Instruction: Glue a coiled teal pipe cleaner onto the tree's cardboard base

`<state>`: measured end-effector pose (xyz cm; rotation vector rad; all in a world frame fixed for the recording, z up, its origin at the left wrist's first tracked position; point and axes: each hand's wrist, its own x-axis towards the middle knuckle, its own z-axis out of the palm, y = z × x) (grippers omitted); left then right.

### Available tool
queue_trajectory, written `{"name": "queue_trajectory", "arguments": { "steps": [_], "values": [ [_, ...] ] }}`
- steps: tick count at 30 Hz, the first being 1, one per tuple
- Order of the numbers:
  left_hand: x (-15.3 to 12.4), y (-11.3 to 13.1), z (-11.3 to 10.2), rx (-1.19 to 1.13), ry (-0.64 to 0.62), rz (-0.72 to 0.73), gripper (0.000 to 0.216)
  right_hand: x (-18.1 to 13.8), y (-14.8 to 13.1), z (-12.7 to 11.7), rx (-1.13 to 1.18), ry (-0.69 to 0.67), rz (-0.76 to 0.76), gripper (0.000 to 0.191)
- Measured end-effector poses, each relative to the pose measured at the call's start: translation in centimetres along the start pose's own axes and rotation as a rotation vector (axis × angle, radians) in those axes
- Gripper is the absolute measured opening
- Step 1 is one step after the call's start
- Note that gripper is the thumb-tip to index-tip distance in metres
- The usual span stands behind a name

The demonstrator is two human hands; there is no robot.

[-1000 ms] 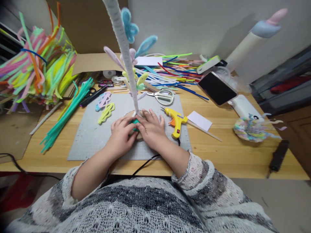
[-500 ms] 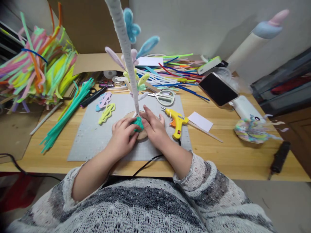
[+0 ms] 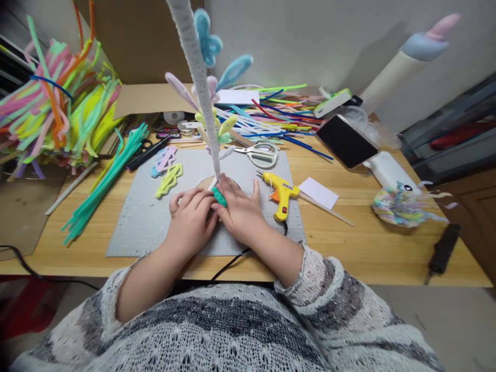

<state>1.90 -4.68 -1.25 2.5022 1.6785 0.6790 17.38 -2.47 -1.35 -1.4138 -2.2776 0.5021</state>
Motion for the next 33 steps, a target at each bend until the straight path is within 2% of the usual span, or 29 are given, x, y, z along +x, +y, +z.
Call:
{"name": "queue_trajectory", "arguments": {
  "steps": [6, 17, 33],
  "values": [
    [-0.18, 0.09, -0.02, 0.039, 0.012, 0.035, 0.015, 0.08, -0.39, -0.01, -0.077, -0.018, -0.012, 0.055],
    [0.21, -0.26, -0.5, -0.013, -0.131, 0.007, 0.019, 0.03, -0.72, -0.09, -0.208, -0.082, -0.048, 0.061],
    [0.15, -0.31, -0.36, -0.015, -0.109, 0.007, 0.018, -0.21, -0.73, -0.01, -0.212, -0.046, -0.056, 0.06]
  ]
}}
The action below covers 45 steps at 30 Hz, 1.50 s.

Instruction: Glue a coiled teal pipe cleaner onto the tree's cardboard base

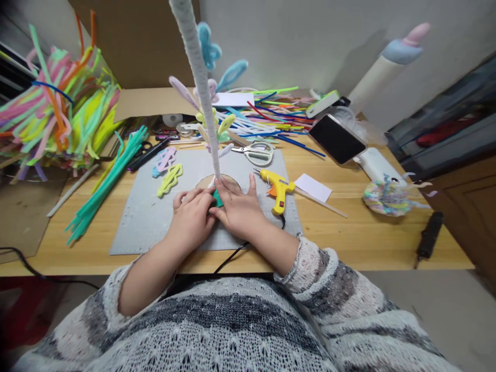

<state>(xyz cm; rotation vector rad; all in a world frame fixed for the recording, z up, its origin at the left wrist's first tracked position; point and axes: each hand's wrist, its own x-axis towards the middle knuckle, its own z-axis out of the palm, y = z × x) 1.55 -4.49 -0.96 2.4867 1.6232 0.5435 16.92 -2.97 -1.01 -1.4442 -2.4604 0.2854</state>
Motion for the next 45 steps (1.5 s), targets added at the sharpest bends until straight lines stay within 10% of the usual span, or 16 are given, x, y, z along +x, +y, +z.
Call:
{"name": "queue_trajectory", "arguments": {
  "steps": [18, 27, 45],
  "values": [
    [-0.1, 0.3, 0.0, 0.052, -0.008, -0.015, 0.013, 0.9, 2.9, 1.5, 0.829, 0.33, 0.186, 0.049],
    [-0.1, 0.1, 0.0, 0.025, -0.001, -0.025, 0.008, 0.9, 3.1, 0.7, 0.811, 0.456, 0.333, 0.015],
    [0.0, 0.0, 0.0, -0.028, 0.013, -0.043, 0.007, 0.4, 2.5, 0.1, 0.929, 0.5, 0.404, 0.015]
  ]
}}
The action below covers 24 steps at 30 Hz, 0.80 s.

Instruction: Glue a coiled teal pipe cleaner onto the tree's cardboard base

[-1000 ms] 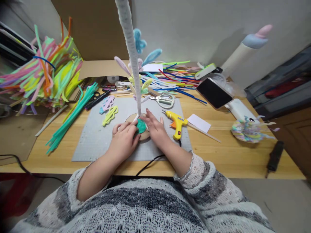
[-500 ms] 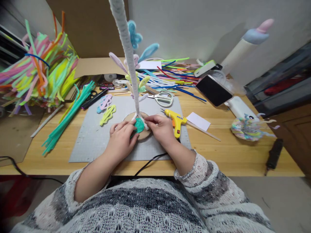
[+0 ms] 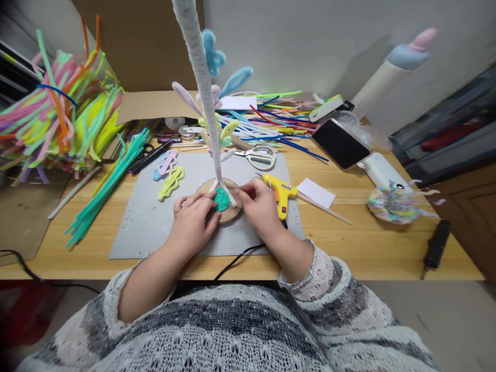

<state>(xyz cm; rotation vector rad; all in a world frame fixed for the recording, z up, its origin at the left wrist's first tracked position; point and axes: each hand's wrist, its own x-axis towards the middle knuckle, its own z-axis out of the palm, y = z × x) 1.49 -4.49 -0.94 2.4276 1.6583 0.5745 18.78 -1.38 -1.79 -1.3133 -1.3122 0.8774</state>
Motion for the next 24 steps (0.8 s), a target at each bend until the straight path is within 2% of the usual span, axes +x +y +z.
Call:
{"name": "queue_trajectory", "arguments": {
  "steps": [2, 5, 7, 11, 14, 20, 24],
  "values": [
    [0.0, 0.0, 0.0, -0.003, 0.001, -0.003, 0.007, -0.1, -0.3, -0.2, -0.035, 0.022, -0.032, 0.028],
    [0.0, 0.0, 0.1, -0.008, 0.001, -0.008, 0.007, 0.0, -0.6, -0.8, -0.222, -0.004, -0.143, 0.046],
    [0.0, 0.0, 0.0, -0.012, 0.003, -0.01, 0.007, 0.0, -0.8, -1.4, -0.376, -0.101, -0.184, 0.046],
    [0.0, 0.1, 0.0, -0.016, -0.004, -0.01, 0.007, -0.3, -1.9, -2.0, -0.607, -0.379, -0.158, 0.04],
    [-0.1, 0.1, 0.1, -0.02, 0.001, -0.011, 0.008, -0.9, -3.3, -2.0, -0.836, -0.556, -0.153, 0.042],
    [-0.1, 0.1, 0.1, -0.031, 0.013, -0.006, 0.006, -2.7, -4.9, -0.9, -1.336, -0.745, -0.108, 0.053],
    [-0.1, 0.1, 0.0, -0.027, 0.005, -0.009, 0.006, -3.3, -4.9, -0.4, -1.389, -0.8, -0.077, 0.059]
  ]
}}
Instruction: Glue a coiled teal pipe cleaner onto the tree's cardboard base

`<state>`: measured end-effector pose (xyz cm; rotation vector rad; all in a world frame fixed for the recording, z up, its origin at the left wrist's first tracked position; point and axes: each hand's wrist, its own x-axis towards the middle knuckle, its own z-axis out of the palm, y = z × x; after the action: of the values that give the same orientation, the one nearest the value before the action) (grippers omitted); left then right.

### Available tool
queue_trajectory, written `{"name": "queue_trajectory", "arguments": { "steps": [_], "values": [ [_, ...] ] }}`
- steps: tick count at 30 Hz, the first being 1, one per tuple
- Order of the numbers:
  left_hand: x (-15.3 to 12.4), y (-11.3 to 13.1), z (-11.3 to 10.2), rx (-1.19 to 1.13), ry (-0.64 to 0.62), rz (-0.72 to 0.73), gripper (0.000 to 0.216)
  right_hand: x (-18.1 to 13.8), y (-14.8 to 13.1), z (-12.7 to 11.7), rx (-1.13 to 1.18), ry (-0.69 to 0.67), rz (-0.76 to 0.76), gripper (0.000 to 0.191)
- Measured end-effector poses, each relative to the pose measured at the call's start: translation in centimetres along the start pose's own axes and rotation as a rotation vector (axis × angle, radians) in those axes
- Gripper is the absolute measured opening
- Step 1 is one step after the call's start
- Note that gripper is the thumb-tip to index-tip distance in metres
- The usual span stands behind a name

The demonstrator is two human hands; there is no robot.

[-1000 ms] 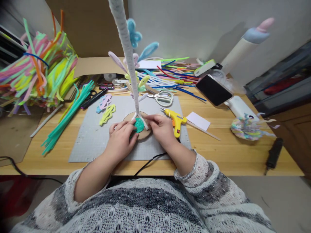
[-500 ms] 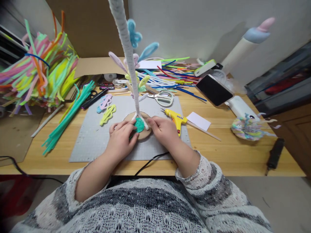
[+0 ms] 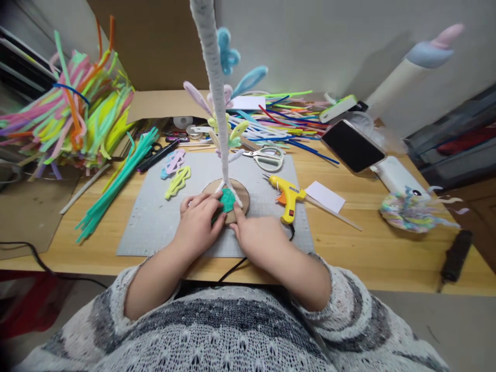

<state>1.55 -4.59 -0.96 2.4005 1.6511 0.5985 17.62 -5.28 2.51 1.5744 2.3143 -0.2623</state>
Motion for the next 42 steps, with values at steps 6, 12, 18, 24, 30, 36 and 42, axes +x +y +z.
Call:
{"name": "queue_trajectory", "arguments": {
  "steps": [6, 12, 18, 24, 30, 36, 42],
  "values": [
    [0.0, 0.0, 0.1, 0.008, -0.001, -0.005, 0.006, 0.2, 0.3, -0.5, 0.066, 0.016, -0.023, 0.055],
    [-0.1, 0.0, 0.0, 0.014, -0.007, -0.004, 0.008, -0.2, 0.0, -0.9, 0.051, -0.019, -0.029, 0.056],
    [-0.1, 0.0, 0.2, 0.005, -0.009, -0.007, 0.009, -0.3, -0.1, -0.5, 0.082, 0.017, -0.021, 0.057],
    [-0.1, 0.0, 0.1, 0.018, -0.01, -0.002, 0.007, -1.7, -0.2, -1.4, 0.044, -0.067, -0.003, 0.047],
    [-0.2, 0.1, 0.1, 0.002, -0.013, -0.007, 0.006, -1.5, 2.2, -1.2, 0.141, 0.111, -0.081, 0.016],
    [-0.3, 0.0, 0.2, -0.016, -0.009, -0.007, 0.011, 2.0, 3.6, -0.4, 0.348, 0.43, -0.012, 0.032],
    [-1.0, 0.0, -0.3, 0.026, 0.024, 0.011, 0.017, 3.4, 3.2, 1.4, 0.431, 0.588, -0.345, 0.026]
  ]
}}
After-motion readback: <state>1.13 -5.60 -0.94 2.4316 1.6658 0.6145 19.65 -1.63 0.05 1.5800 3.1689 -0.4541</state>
